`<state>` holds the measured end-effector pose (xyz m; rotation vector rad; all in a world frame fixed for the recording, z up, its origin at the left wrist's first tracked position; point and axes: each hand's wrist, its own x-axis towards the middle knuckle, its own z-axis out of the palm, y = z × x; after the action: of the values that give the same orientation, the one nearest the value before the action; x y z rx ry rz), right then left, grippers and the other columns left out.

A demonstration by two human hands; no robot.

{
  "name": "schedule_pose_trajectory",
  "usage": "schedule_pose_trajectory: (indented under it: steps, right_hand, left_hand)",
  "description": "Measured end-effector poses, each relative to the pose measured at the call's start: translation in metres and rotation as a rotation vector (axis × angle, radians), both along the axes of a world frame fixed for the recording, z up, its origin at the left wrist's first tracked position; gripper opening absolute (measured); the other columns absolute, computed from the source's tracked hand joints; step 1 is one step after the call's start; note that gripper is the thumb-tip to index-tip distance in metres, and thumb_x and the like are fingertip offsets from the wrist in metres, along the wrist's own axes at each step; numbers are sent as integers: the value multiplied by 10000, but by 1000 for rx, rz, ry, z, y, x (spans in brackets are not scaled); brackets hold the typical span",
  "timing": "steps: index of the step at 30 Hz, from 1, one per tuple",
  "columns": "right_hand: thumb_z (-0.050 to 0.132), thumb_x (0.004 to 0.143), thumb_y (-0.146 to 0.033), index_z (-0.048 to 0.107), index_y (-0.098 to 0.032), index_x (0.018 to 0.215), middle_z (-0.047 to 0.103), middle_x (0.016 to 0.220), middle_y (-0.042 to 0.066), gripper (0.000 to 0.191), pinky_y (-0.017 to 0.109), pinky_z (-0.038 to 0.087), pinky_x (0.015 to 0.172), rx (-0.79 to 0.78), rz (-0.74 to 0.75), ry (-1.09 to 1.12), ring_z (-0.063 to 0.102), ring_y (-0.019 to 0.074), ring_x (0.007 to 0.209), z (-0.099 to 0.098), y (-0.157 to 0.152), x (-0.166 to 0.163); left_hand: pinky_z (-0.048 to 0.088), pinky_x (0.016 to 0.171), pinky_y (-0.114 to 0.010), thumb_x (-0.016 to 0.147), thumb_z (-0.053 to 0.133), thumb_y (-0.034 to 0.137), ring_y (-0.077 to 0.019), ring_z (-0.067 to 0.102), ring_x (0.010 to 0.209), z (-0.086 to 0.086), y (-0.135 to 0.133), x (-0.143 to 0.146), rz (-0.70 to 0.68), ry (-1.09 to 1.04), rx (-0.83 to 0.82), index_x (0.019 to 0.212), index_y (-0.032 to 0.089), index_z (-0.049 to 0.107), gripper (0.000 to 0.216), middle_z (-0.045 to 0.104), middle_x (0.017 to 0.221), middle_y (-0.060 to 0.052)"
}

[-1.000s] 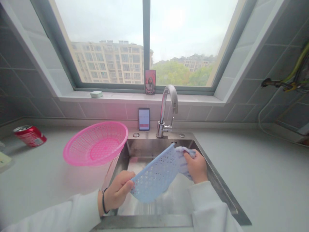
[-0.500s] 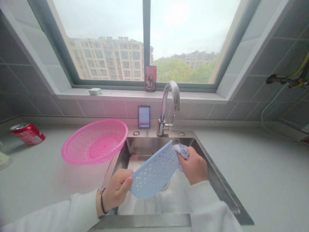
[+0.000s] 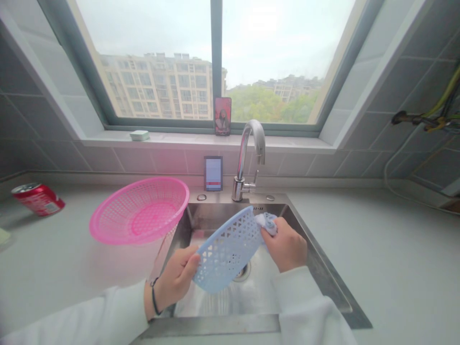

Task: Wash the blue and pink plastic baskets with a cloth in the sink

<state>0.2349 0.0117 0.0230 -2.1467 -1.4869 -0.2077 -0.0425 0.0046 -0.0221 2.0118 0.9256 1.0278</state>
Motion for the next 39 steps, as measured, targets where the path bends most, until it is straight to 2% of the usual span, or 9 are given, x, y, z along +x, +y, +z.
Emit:
schedule_pose_trajectory:
  steps: [6, 11, 14, 21, 24, 28, 34, 36, 39]
  right_hand:
    - [614, 763, -427, 629, -232, 749, 670, 628, 31, 196, 271, 369, 560, 141, 168, 19, 616, 207, 584, -5, -5, -7]
    - [615, 780, -367, 603, -229, 703, 649, 593, 9, 159, 257, 405, 557, 309, 614, 46, 592, 164, 528, -4, -15, -34]
    - [619, 781, -341, 577, -228, 692, 635, 582, 1, 150, 252, 391, 541, 398, 795, 19, 578, 154, 524, -2, -24, -55]
    - [578, 744, -326, 547, -230, 647, 620, 572, -13, 140, 254, 389, 551, 298, 978, 179, 544, 135, 522, -6, -42, -83]
    - [579, 751, -363, 571, -228, 666, 634, 584, -10, 159, 250, 412, 526, 269, 861, 309, 557, 143, 522, -1, -35, -67]
    - [571, 760, -440, 581, -225, 665, 600, 552, -22, 235, 251, 414, 504, 257, 540, 461, 533, 149, 509, 4, -17, -29]
    - [562, 711, -512, 590, -213, 686, 625, 586, 24, 301, 295, 432, 556, 261, 21, 471, 576, 209, 599, -6, 3, 16]
    - [554, 698, -476, 588, -214, 687, 630, 589, 39, 264, 306, 427, 547, 264, -21, 453, 583, 223, 595, -7, 4, 21]
    - [558, 706, -440, 603, -219, 727, 658, 629, 44, 226, 311, 446, 570, 276, 85, 404, 599, 222, 602, -2, -3, 15]
  left_hand:
    - [236, 529, -263, 1020, 226, 504, -120, 381, 530, 6, 0, 3, -81, 105, 49, 679, 210, 375, 475, 396, 594, 34]
    - [266, 534, -270, 1011, 232, 523, -141, 447, 543, 3, 2, 2, -42, 179, -8, 703, 215, 401, 467, 455, 606, 15]
    - [289, 539, -266, 1009, 226, 545, -142, 450, 555, 4, 4, 0, -24, 143, -41, 722, 211, 429, 485, 466, 621, 11]
    - [340, 610, -276, 1021, 225, 520, -141, 446, 610, 5, 8, 0, -25, 113, -47, 736, 190, 470, 501, 514, 663, -1]
    - [335, 579, -266, 1016, 218, 546, -141, 456, 590, 5, 6, 0, -75, 112, -63, 728, 192, 466, 520, 502, 638, 3]
    - [325, 538, -257, 1006, 189, 591, -142, 481, 558, 6, 2, 0, -173, 140, -64, 717, 196, 469, 564, 502, 615, 0]
    - [328, 573, -288, 1024, 100, 527, -154, 460, 550, 9, -4, -4, -285, 259, 257, 701, 206, 469, 587, 539, 615, -22]
    - [328, 587, -293, 1028, 92, 503, -160, 455, 562, 9, -7, -4, -284, 288, 349, 712, 208, 467, 572, 563, 644, -32]
    - [316, 578, -291, 1027, 90, 511, -160, 452, 558, 8, -8, -3, -222, 277, 307, 720, 212, 461, 567, 545, 631, -24]
